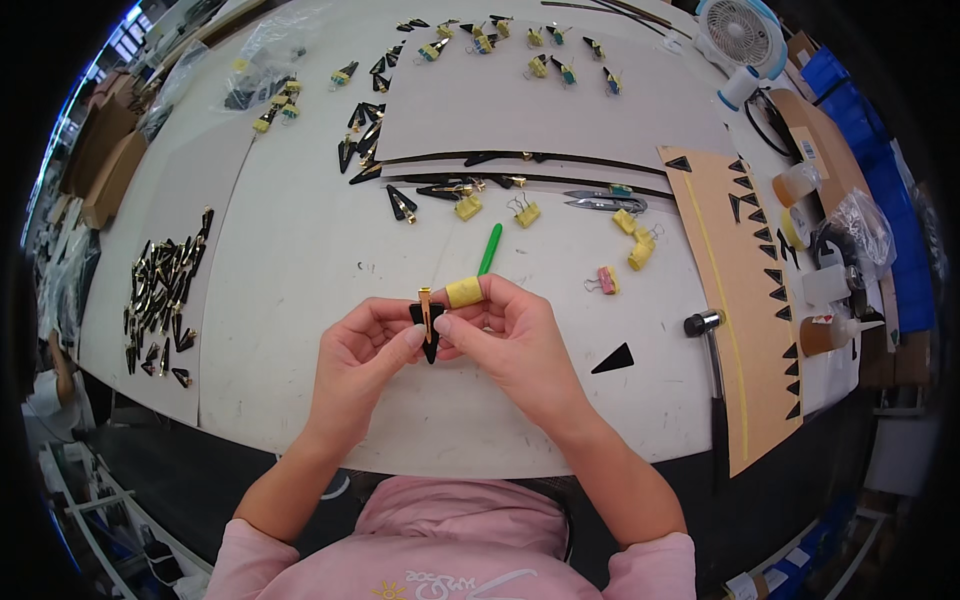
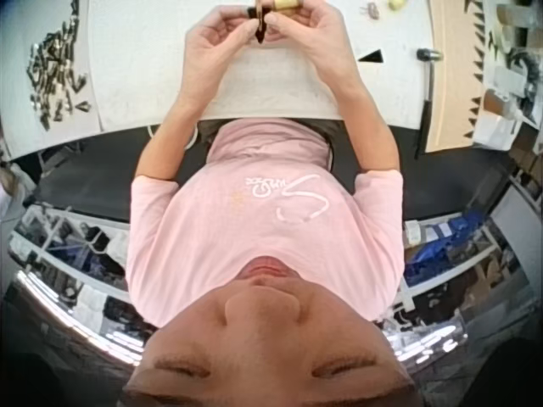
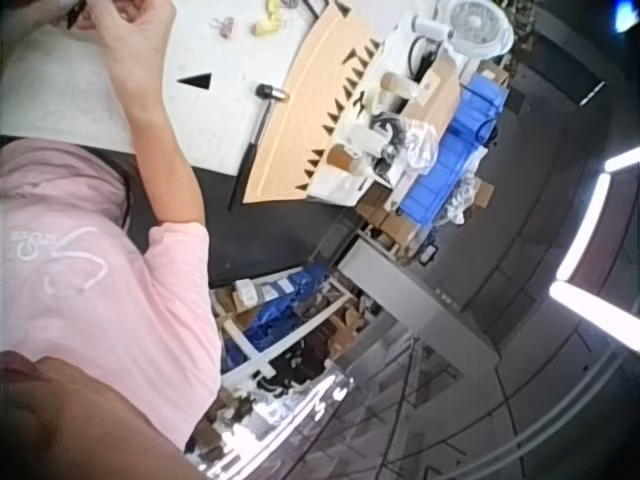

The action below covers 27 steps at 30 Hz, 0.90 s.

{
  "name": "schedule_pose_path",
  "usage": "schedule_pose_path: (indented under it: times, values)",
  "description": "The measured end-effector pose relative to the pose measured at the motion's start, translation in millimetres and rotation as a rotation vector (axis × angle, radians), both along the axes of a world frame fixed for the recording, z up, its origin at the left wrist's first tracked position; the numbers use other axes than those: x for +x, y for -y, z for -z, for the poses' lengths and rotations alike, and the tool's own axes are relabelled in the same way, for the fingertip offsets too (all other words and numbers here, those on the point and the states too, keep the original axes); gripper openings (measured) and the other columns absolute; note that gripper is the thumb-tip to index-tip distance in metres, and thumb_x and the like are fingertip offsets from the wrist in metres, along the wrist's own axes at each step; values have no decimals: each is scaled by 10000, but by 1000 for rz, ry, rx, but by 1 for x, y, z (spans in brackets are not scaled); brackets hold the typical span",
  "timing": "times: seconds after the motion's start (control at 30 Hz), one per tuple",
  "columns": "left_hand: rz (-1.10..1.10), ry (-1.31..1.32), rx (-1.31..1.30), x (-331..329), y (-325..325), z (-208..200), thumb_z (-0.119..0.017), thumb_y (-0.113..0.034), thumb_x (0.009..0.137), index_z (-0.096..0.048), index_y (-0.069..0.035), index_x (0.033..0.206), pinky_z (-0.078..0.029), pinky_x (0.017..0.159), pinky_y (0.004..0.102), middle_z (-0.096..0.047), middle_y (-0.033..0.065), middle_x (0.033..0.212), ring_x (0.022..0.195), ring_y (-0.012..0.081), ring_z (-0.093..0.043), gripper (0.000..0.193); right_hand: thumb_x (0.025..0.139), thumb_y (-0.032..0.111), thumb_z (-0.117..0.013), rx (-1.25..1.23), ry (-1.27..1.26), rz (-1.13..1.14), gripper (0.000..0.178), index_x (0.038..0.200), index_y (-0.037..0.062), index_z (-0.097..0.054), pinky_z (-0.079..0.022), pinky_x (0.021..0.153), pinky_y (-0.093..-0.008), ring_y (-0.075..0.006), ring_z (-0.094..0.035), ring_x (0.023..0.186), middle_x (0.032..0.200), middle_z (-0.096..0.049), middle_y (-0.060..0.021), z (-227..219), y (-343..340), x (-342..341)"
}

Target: The person assembles small black leather triangular components by hand, using glue, metal binder clips, and a hammer.

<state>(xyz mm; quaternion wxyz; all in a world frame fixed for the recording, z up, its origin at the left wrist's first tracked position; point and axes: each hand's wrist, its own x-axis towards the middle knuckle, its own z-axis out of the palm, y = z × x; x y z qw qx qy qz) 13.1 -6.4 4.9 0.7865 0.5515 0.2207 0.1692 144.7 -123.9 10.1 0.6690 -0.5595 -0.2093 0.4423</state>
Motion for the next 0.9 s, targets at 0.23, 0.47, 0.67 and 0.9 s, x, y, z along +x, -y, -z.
schedule_pose_path:
  times: [0.23,0.47,0.67,0.9]
  values:
    - [-23,-7,1,0,7,-7,-632,-55,902,-594,34,1093,-472,758,242,-655,61,976,846,90,-588,215,898,46,-637,28,37,0,230,1104,-51,-601,-553,750,-232,-85,-621,814,928,-633,-63,-5,6,-3]
    - [-13,36,28,2,17,-12,-628,-54,904,-593,32,1080,-473,755,244,-652,59,970,844,91,-588,200,901,35,-628,62,69,32,227,1111,-44,-593,-537,774,-217,-79,-622,825,952,-621,-63,-9,19,-7]
    - [-22,22,53,1,29,-18,-620,-98,929,-606,23,1042,-470,724,241,-657,57,919,788,91,-589,167,909,40,-617,80,73,41,209,1099,-44,-592,-536,779,-215,-78,-634,825,955,-620,-66,-15,32,-9]
    - [-49,33,103,-1,34,-15,-620,-121,939,-623,8,981,-468,689,235,-656,50,866,753,89,-600,135,909,61,-626,89,145,73,166,1044,-36,-619,-498,712,-198,-61,-628,794,894,-659,-61,-6,35,-14]
